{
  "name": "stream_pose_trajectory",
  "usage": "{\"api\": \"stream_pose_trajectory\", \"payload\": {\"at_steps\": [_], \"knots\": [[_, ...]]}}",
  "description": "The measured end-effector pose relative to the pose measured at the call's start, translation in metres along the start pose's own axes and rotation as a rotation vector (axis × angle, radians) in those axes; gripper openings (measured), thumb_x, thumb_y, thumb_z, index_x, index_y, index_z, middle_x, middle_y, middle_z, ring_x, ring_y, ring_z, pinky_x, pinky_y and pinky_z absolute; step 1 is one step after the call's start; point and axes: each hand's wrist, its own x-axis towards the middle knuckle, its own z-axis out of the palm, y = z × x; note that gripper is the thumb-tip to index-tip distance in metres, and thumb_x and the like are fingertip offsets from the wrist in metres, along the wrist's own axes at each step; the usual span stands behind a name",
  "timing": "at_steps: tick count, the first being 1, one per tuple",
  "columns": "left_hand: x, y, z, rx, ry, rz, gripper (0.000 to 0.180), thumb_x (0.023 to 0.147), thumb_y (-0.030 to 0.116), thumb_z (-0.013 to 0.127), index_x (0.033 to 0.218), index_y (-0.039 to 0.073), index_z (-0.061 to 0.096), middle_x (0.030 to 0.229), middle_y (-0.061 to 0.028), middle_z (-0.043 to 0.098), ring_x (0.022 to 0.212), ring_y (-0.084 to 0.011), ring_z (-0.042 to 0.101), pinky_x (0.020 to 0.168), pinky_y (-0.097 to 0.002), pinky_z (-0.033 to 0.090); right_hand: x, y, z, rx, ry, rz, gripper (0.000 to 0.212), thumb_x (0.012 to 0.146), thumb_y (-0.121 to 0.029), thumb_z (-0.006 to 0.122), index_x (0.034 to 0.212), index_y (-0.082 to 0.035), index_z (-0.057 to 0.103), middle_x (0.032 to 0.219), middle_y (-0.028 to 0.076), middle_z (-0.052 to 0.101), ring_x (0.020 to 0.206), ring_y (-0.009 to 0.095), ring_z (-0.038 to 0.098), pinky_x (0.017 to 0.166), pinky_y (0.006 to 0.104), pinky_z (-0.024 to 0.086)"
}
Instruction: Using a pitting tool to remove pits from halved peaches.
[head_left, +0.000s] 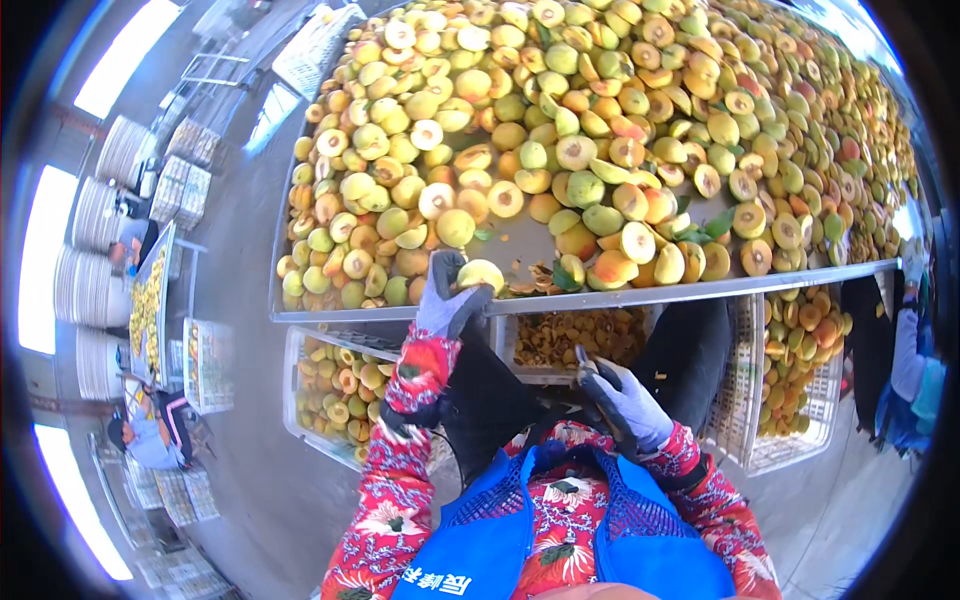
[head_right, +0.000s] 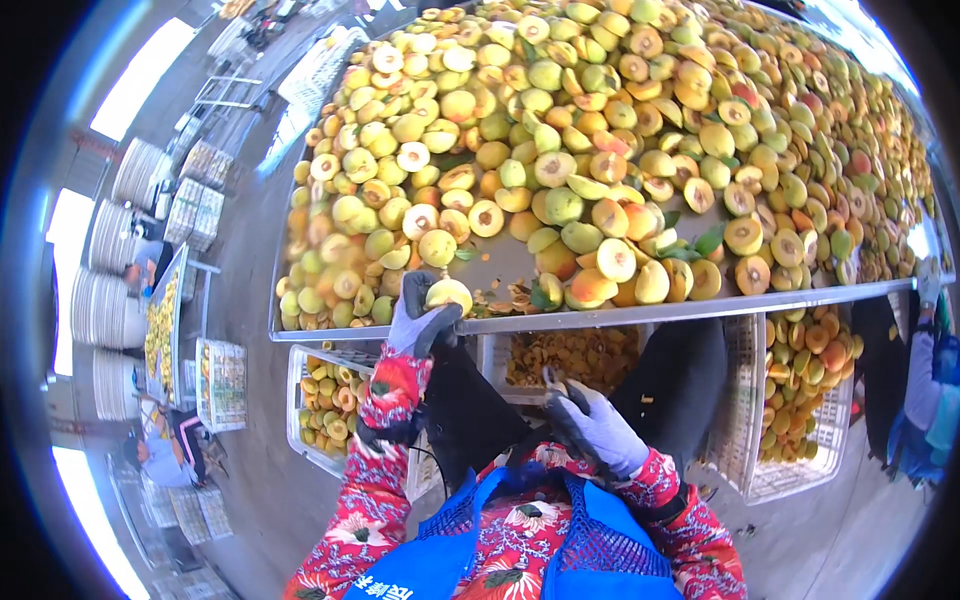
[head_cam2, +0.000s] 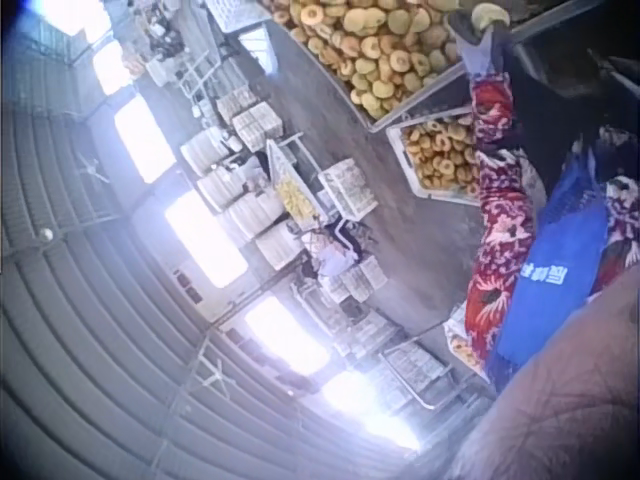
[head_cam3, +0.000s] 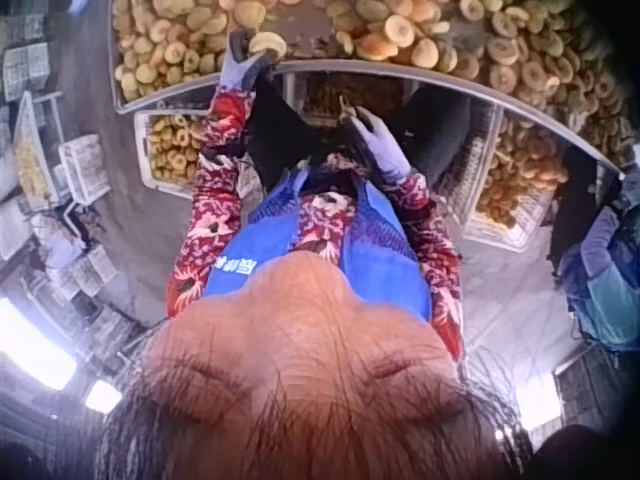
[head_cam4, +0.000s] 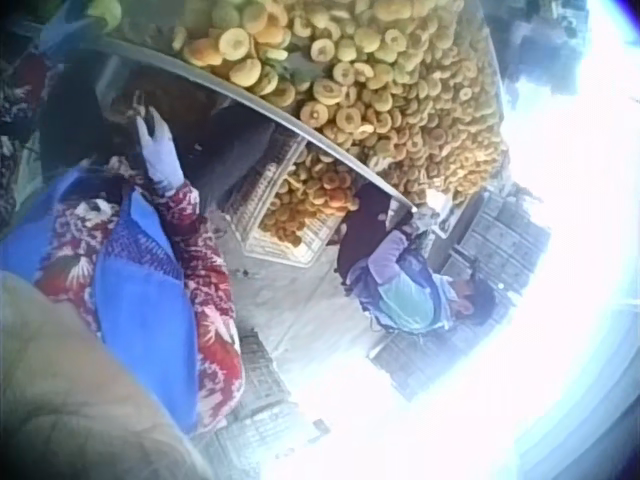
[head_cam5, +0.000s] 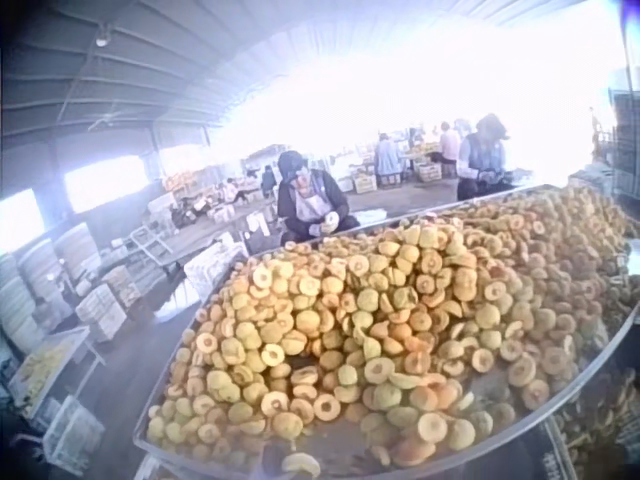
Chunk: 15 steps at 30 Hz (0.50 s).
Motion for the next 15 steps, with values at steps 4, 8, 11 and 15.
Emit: {"api": "stream_pose_trajectory", "payload": {"at_steps": [4,8,11,15], "knots": [[-0.035,0.06,0.034,-0.676,-0.088,-0.361,0.05,0.067,0.006,0.069,0.108,0.011,0.042,0.087,-0.007,0.055,0.064,-0.0157,0.057,0.049,-0.024,0.049,0.011,-0.003,0.006,-0.5,0.047,-0.526,0.02,0.093,-0.018,0.054,0.1,-0.001,0.049,0.068,0.016,0.06,0.057,0.033,0.06,0.052,0.0405,0.044],[-0.055,0.065,0.059,-0.798,-0.187,-0.485,0.044,0.074,0.013,0.066,0.113,0.014,0.046,0.094,-0.0069,0.055,0.072,-0.0135,0.058,0.052,-0.0208,0.046,0.001,-0.009,0.013,-0.72,0.19,-0.624,0.022,0.092,-0.02,0.054,0.099,-0.001,0.048,0.07,0.022,0.061,0.067,0.041,0.061,0.057,0.0483,0.046],[-0.062,0.068,0.069,-0.797,-0.259,-0.474,0.036,0.091,0.032,0.054,0.121,0.011,0.052,0.1,-0.0061,0.057,0.083,-0.0149,0.059,0.062,-0.0245,0.049,0.0,-0.011,0.01,-0.755,0.217,-0.58,0.025,0.091,-0.024,0.055,0.096,-0.001,0.047,0.066,0.02,0.061,0.061,0.039,0.061,0.053,0.0478,0.047],[-0.069,0.054,0.075,-0.816,-0.346,-0.502,0.04,0.09,0.031,0.057,0.116,0.001,0.053,0.106,-0.0115,0.059,0.091,-0.0227,0.061,0.08,-0.0333,0.05,0.0,-0.007,0.009,-0.888,0.274,-0.597,0.029,0.092,-0.029,0.054,0.092,-0.001,0.047,0.058,0.017,0.058,0.053,0.036,0.06,0.047,0.0458,0.046]]}}
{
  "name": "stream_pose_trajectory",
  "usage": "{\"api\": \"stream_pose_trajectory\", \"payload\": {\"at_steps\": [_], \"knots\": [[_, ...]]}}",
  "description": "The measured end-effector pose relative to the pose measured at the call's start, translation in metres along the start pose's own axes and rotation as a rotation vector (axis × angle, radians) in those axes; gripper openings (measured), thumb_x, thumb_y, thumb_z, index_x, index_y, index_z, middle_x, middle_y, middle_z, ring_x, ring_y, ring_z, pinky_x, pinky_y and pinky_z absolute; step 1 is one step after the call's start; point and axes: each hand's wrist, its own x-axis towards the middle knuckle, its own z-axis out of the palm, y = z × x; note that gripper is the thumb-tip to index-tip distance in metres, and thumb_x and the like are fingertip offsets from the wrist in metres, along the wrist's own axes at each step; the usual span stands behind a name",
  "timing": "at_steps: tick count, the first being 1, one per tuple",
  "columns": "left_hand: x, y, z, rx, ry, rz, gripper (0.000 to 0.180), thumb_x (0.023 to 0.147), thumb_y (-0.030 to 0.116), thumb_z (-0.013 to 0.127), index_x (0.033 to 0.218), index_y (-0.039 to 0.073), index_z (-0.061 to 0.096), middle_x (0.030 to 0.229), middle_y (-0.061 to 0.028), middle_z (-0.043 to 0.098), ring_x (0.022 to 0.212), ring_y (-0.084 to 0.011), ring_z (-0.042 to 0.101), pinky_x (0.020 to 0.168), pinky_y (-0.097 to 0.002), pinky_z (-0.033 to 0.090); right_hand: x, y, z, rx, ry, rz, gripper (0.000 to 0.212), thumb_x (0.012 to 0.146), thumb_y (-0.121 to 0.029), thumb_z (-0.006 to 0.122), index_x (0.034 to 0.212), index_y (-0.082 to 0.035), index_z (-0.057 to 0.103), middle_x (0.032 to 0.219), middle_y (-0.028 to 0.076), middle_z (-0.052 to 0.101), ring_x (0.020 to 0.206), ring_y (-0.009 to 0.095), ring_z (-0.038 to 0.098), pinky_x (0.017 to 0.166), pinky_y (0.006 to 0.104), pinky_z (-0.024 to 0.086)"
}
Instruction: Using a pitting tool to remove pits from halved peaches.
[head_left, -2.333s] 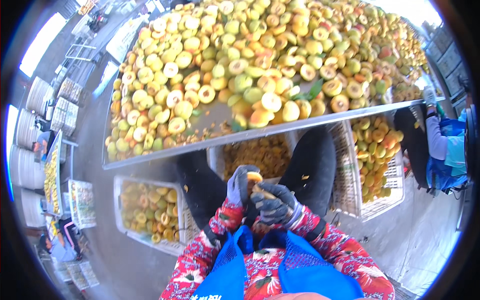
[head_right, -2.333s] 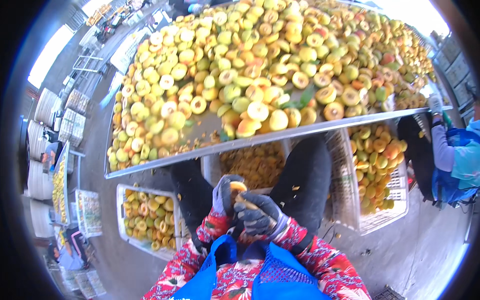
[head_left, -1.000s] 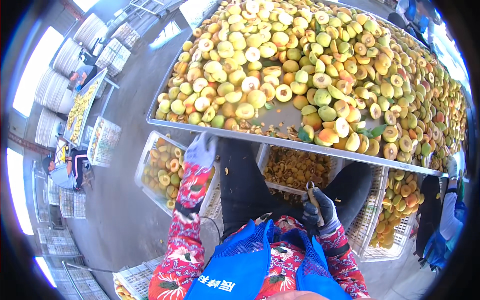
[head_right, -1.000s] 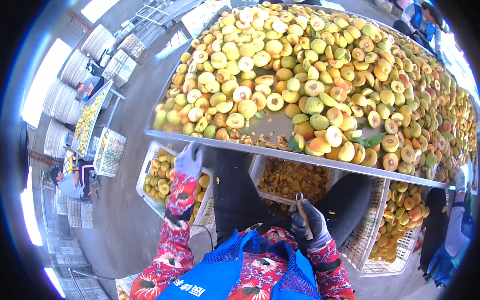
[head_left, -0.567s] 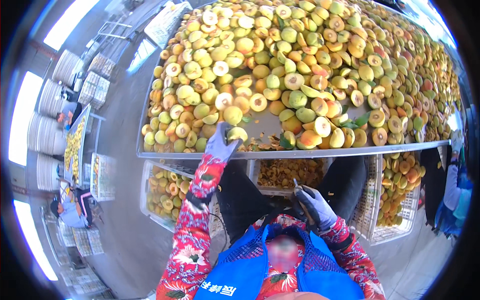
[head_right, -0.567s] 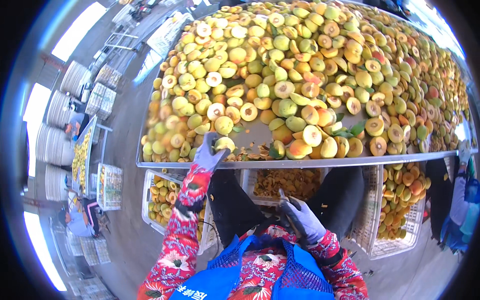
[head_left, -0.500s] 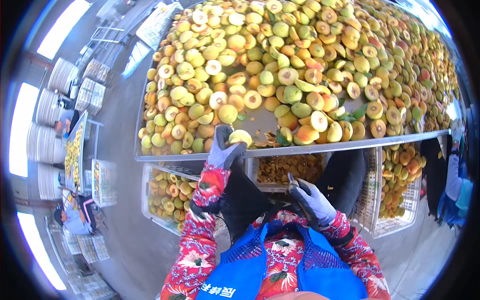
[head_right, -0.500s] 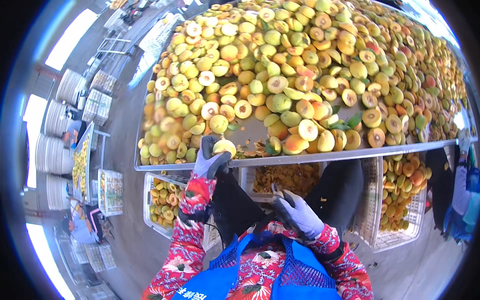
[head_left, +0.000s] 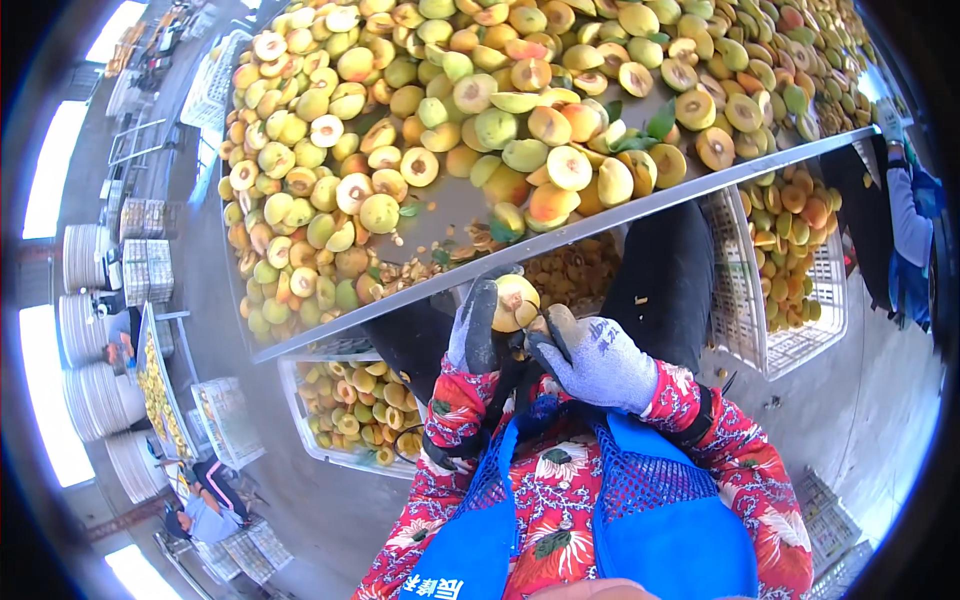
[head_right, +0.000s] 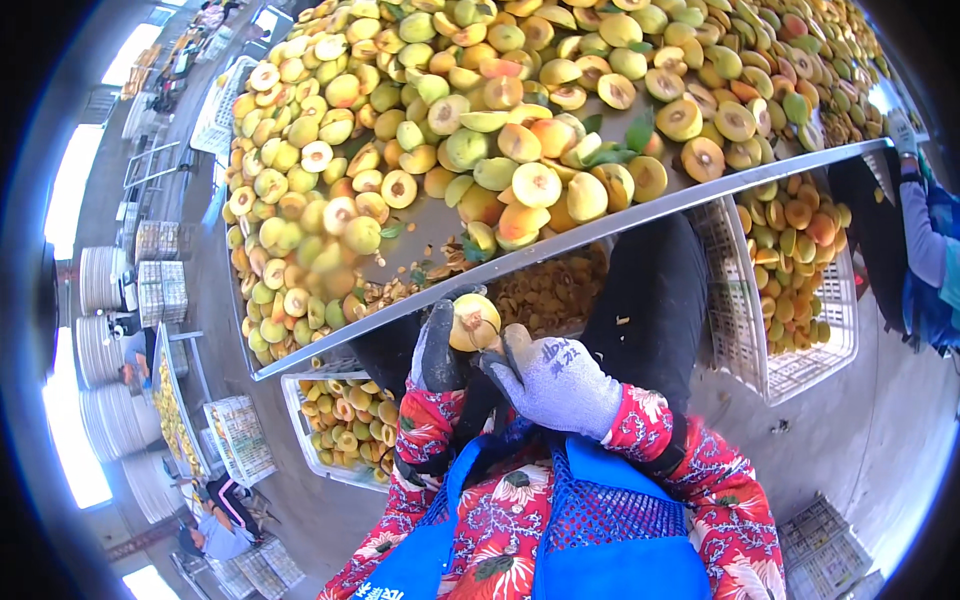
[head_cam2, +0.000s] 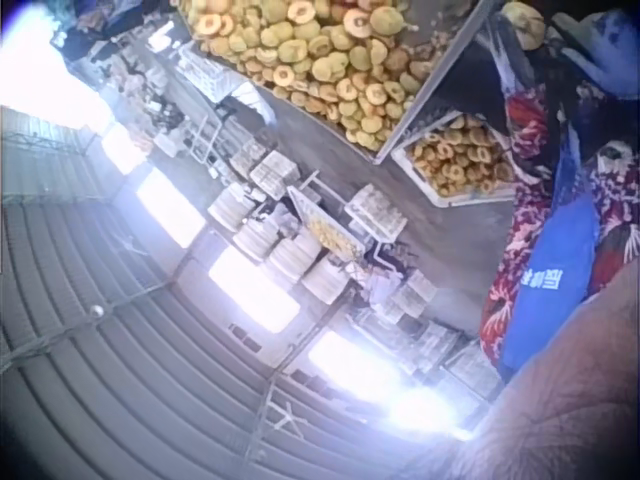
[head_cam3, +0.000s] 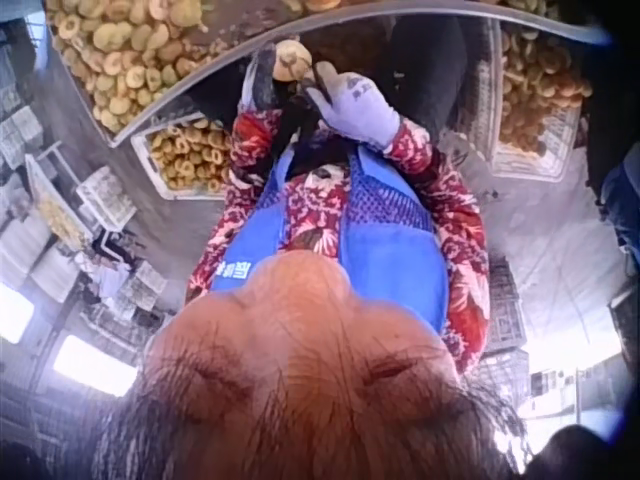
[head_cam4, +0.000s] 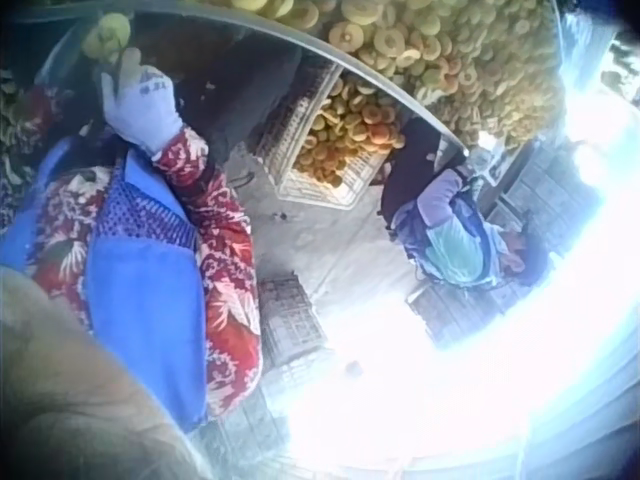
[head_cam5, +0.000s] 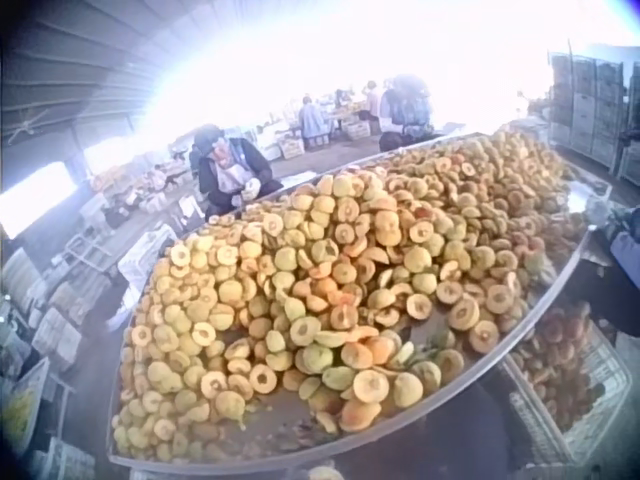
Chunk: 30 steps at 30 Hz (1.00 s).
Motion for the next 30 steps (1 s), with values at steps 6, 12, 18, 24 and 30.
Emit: {"api": "stream_pose_trajectory", "payload": {"at_steps": [6,12,18,24,30], "knots": [[0.005,0.001,0.005,0.875,-0.048,0.402,0.035,0.082,0.018,0.067,0.11,0.0,0.057,0.101,-0.0191,0.06,0.09,-0.0322,0.061,0.08,-0.037,0.049,0.001,0.005,-0.001,-0.105,-0.033,0.061,0.031,0.092,-0.031,0.052,0.09,0.0,0.047,0.052,0.016,0.056,0.049,0.034,0.06,0.043,0.0446,0.045],[0.005,-0.011,0.003,0.638,-0.035,0.264,0.025,0.089,0.019,0.06,0.103,-0.001,0.059,0.095,-0.0136,0.063,0.088,-0.0253,0.062,0.078,-0.0343,0.049,0.004,0.006,-0.001,-0.123,-0.117,0.107,0.032,0.093,-0.029,0.051,0.091,0.002,0.048,0.053,0.017,0.056,0.049,0.035,0.06,0.044,0.0445,0.046],[0.012,-0.021,0.011,0.83,0.077,0.417,0.032,0.098,0.027,0.043,0.103,0.001,0.061,0.089,-0.0123,0.066,0.08,-0.0217,0.064,0.074,-0.0317,0.05,0.001,0.029,0.025,0.096,-0.03,-0.009,0.03,0.094,-0.028,0.049,0.091,0.002,0.05,0.06,0.023,0.057,0.053,0.039,0.059,0.05,0.0461,0.048],[0.005,-0.009,0.03,0.76,0.142,0.375,0.033,0.098,0.029,0.043,0.1,0.001,0.062,0.081,-0.0124,0.067,0.075,-0.0219,0.067,0.07,-0.0332,0.05,0.005,0.008,-0.007,1.477,-0.454,0.79,0.036,0.097,-0.044,0.047,0.084,-0.011,0.051,0.053,-0.003,0.042,0.038,0.006,0.036,0.035,0.0182,0.029],[0.014,-0.015,0.011,0.576,-0.212,0.389,0.023,0.095,0.017,0.048,0.107,0.0,0.059,0.089,-0.0135,0.067,0.08,-0.0224,0.066,0.073,-0.0325,0.051,-0.004,0.033,-0.002,2.176,-0.708,0.836,0.036,0.097,-0.042,0.045,0.091,-0.007,0.051,0.052,-0.001,0.043,0.035,0.008,0.038,0.033,0.0185,0.03]]}}
